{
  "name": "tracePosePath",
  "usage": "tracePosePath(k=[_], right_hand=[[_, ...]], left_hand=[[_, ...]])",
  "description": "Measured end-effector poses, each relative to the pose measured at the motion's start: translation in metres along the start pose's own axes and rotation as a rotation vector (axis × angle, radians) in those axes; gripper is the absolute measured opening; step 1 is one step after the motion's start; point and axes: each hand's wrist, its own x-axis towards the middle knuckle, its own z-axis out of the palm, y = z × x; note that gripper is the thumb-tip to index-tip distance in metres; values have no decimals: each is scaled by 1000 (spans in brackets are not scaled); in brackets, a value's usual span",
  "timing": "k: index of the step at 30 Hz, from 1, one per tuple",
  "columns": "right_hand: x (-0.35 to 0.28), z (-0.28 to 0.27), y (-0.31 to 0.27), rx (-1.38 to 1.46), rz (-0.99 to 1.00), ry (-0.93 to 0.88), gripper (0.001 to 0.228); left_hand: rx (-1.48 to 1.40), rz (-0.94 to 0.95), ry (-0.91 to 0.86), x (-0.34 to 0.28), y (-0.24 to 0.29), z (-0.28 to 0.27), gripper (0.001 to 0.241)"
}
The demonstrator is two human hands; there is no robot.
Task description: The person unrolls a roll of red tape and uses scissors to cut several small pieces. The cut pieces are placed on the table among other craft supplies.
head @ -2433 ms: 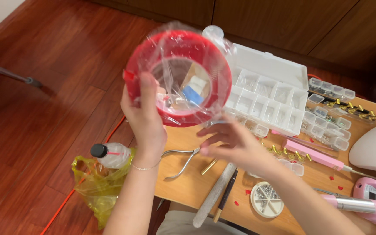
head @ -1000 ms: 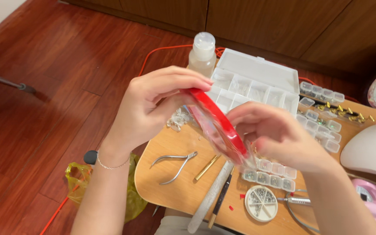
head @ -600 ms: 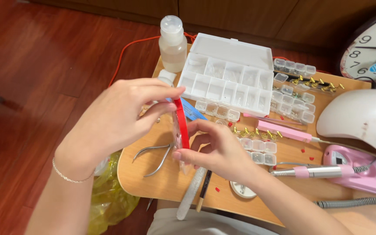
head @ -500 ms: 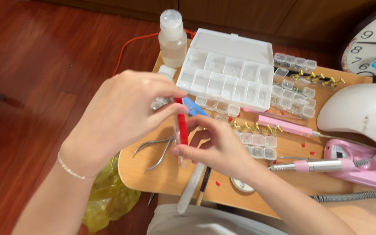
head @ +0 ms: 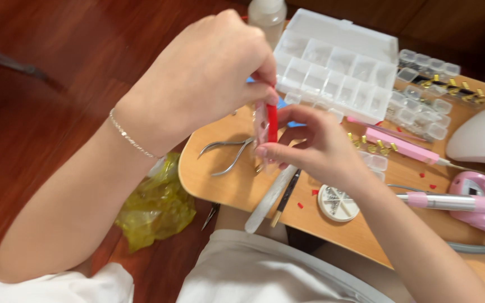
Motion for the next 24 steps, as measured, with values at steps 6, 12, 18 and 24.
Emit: tracePosePath(k=[6, 12, 18, 24], right_hand=[[-3, 12, -9, -148, -28, 23, 33], [-3, 17, 5, -235, -84, 42, 41], [-3, 21, 7, -292, -30, 49, 40], [-4, 21, 25, -316, -104, 56, 41]], left_hand=[[99, -29, 69, -21, 1, 8, 27], [38, -46, 50, -34, 4, 8, 7], [152, -43, 19, -35, -3, 26, 27], [-228, -16, 78, -41, -13, 19, 11]])
